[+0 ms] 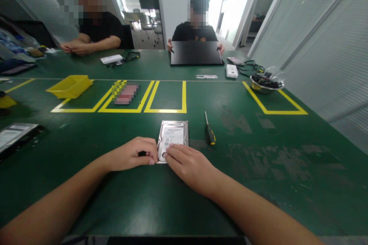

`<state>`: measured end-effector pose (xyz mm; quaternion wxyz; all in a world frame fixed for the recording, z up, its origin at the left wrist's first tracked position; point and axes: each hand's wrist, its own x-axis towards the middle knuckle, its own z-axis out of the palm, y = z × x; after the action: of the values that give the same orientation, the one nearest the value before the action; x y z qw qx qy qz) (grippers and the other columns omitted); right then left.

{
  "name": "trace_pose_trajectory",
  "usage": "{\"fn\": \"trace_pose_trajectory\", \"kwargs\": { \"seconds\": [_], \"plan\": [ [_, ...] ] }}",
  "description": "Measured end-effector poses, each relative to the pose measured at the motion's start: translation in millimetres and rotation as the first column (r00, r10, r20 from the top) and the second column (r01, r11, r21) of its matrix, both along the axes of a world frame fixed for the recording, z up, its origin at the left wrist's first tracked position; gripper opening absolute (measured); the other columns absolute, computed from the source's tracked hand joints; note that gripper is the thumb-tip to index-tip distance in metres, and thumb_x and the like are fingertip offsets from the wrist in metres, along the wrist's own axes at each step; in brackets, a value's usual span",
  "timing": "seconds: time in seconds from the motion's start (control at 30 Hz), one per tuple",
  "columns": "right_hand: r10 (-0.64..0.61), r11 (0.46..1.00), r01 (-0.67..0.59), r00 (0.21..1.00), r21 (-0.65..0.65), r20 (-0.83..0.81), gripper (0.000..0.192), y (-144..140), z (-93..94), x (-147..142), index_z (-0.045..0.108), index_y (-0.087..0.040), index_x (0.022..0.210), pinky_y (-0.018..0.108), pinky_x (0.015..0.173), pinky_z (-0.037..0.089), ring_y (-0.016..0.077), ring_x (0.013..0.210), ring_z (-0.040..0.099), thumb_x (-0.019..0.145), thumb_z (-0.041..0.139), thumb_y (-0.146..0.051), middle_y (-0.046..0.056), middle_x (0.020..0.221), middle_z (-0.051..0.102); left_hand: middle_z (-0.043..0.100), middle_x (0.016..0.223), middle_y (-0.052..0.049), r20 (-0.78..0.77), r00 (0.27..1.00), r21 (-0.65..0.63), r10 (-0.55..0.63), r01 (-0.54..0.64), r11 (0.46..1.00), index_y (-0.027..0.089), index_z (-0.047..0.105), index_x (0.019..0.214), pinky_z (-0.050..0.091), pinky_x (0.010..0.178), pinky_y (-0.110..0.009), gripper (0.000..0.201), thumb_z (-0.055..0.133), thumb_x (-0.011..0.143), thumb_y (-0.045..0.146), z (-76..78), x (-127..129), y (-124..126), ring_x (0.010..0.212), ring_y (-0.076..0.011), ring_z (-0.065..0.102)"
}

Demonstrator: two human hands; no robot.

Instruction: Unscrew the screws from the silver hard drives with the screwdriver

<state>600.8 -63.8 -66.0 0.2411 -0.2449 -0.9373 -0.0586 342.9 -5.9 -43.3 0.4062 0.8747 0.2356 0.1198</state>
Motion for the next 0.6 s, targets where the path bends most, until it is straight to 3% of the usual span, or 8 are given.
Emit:
{"fn": "trace_pose_trajectory", "kwargs": {
  "seconds": [0.23, 0.6],
  "plan": [
    [0.003, 1.000, -0.003, 1.000, -0.009, 0.001, 0.031, 0.4, -1.8, 0.0, 0.063, -0.007, 0.124, 0.042, 0.105, 0.052, 0.0254, 0.124, 0.057, 0.097, 0.049, -0.013, 0.015, 0.126, 0.064, 0.061, 0.085, -0.001, -0.022, 0.999, -0.022, 0.047, -0.048, 0.999, 0.017, 0.067, 0.089, 0.043, 0.071, -0.024, 0.005, 0.066, 0.088, 0.022, 1.6, 0.5, -0.9, 0.077, -0.0128, 0.055],
    [0.008, 1.000, -0.008, 1.000, 0.001, -0.012, 0.031, 1.1, -0.4, -0.7, 0.063, -0.007, 0.124, 0.040, 0.105, 0.052, 0.0252, 0.123, 0.058, 0.096, 0.052, -0.012, 0.016, 0.124, 0.065, 0.061, 0.087, -0.001, -0.005, 0.999, -0.056, 0.040, -0.040, 0.998, 0.017, 0.067, 0.090, 0.045, 0.071, -0.024, 0.005, 0.065, 0.088, 0.022, 0.5, -1.0, -0.7, 0.077, -0.0125, 0.057]
  ]
}}
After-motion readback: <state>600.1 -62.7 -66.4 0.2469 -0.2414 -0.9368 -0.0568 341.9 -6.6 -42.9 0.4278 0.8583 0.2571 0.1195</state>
